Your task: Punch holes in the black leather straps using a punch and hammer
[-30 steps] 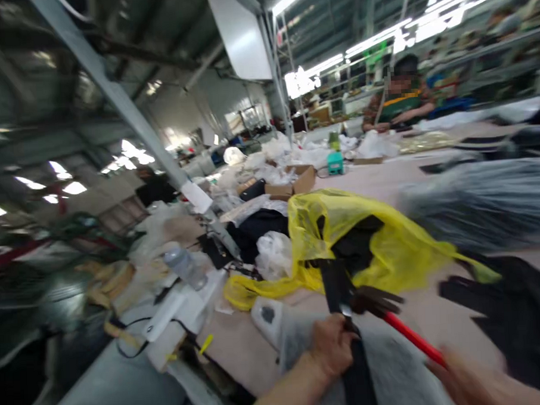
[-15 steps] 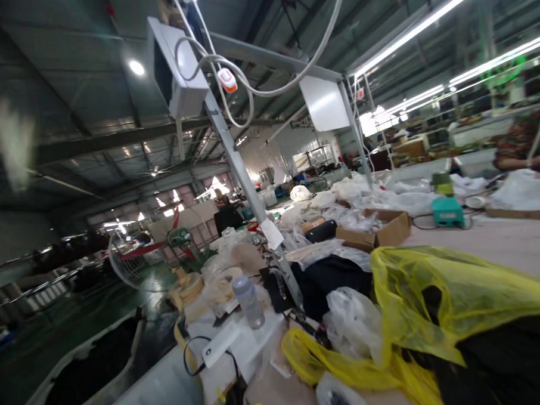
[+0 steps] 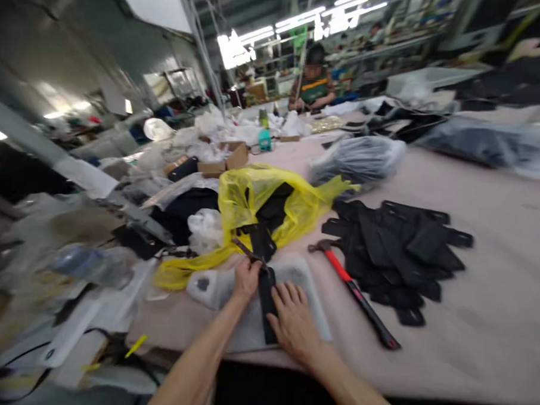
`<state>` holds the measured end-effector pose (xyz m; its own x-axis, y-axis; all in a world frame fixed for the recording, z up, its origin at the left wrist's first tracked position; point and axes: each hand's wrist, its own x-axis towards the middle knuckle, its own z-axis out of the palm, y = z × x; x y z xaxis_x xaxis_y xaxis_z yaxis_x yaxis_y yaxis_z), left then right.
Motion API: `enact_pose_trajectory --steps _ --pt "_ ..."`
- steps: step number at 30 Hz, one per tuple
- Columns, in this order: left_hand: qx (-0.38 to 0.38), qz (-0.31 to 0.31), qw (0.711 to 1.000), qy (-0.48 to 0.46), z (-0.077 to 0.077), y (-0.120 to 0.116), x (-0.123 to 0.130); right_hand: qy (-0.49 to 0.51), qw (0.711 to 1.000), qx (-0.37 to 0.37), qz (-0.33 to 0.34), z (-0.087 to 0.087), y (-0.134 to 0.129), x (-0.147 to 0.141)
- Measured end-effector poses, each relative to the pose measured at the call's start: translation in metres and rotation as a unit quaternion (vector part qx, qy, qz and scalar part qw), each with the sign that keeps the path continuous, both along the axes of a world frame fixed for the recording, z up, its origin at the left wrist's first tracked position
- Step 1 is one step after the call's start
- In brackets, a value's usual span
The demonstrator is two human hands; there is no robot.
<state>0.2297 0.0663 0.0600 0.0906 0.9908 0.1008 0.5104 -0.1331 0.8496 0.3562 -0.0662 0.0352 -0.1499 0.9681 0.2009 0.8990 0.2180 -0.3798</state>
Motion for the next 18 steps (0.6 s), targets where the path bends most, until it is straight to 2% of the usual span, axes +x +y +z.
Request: enact_pose_trajectory --steps 2,4,7,10,12,15,18 --pt "-0.043 0.015 0.995 -0.086 -0.02 0.011 -0.005 -0.004 0.999 -0.03 -0.011 0.007 0.004 -0.001" --pt "-0.054 0.011 0.99 -0.128 -0.03 0.014 -0.016 0.003 0.999 -0.048 -0.015 0.014 0.005 -0.002" --pt "-0.046 0.005 0.989 -0.139 -0.03 0.01 -0.034 0.013 0.998 -0.067 0.015 0.022 -0.006 0.002" --pt "-0.029 0.005 0.994 -0.106 -0.026 -0.001 -0.043 0.024 0.995 -0.069 0.062 0.024 -0.019 0.006" --pt "-0.022 0.0 0.997 -0.078 -0.025 -0.008 -0.042 0.041 0.996 -0.061 0.043 0.025 -0.017 0.008" --pt "-0.014 -0.025 0.999 -0.036 -0.027 -0.017 -0.037 0.065 0.996 -0.043 -0.031 0.031 0.01 0.009" --pt "-0.001 -0.049 0.999 -0.003 -0.029 -0.021 -0.033 0.051 0.997 -0.048 -0.044 0.037 0.052 0.011"
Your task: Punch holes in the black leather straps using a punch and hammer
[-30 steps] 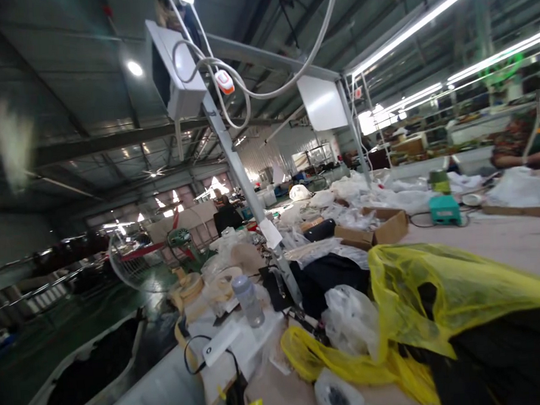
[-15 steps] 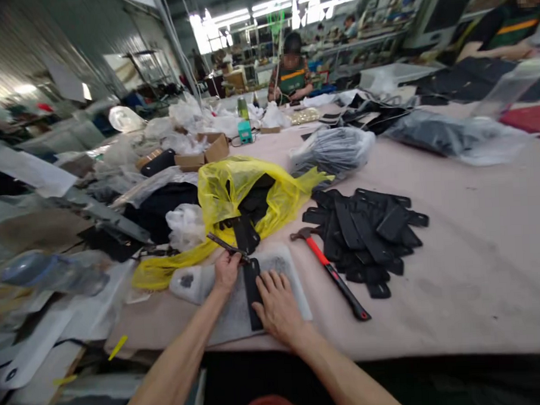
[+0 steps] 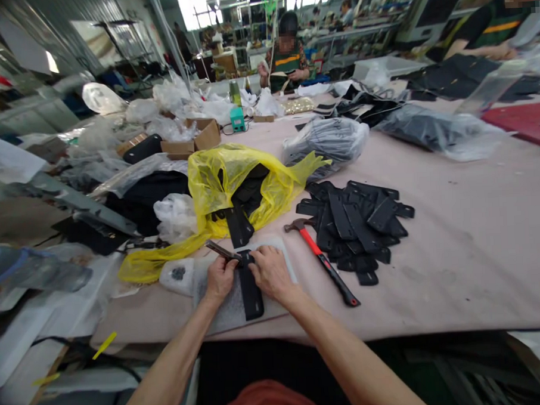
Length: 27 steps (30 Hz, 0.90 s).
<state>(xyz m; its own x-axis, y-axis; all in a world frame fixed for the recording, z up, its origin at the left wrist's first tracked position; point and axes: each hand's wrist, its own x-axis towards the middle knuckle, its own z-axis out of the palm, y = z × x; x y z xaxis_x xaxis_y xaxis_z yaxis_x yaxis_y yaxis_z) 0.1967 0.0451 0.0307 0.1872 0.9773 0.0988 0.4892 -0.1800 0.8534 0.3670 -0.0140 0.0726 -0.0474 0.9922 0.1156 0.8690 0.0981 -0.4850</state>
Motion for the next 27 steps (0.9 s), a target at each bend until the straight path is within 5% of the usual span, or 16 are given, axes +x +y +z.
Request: enact_pose_trajectory --steps 5,18,23,27 --pt "0.009 0.004 1.0 0.018 0.001 -0.001 0.0 -0.075 0.994 -0.056 0.054 -0.003 0.041 -0.001" --pt "0.024 0.005 1.0 0.016 0.003 0.0 0.001 -0.166 0.977 -0.001 0.13 -0.016 0.047 -0.002" --pt "0.024 0.018 0.999 0.03 0.002 0.0 0.001 -0.099 0.99 -0.001 0.105 -0.022 0.052 -0.003" --pt "0.007 0.014 1.0 0.024 0.0 0.0 0.002 0.026 0.999 0.002 0.023 -0.018 0.059 0.003"
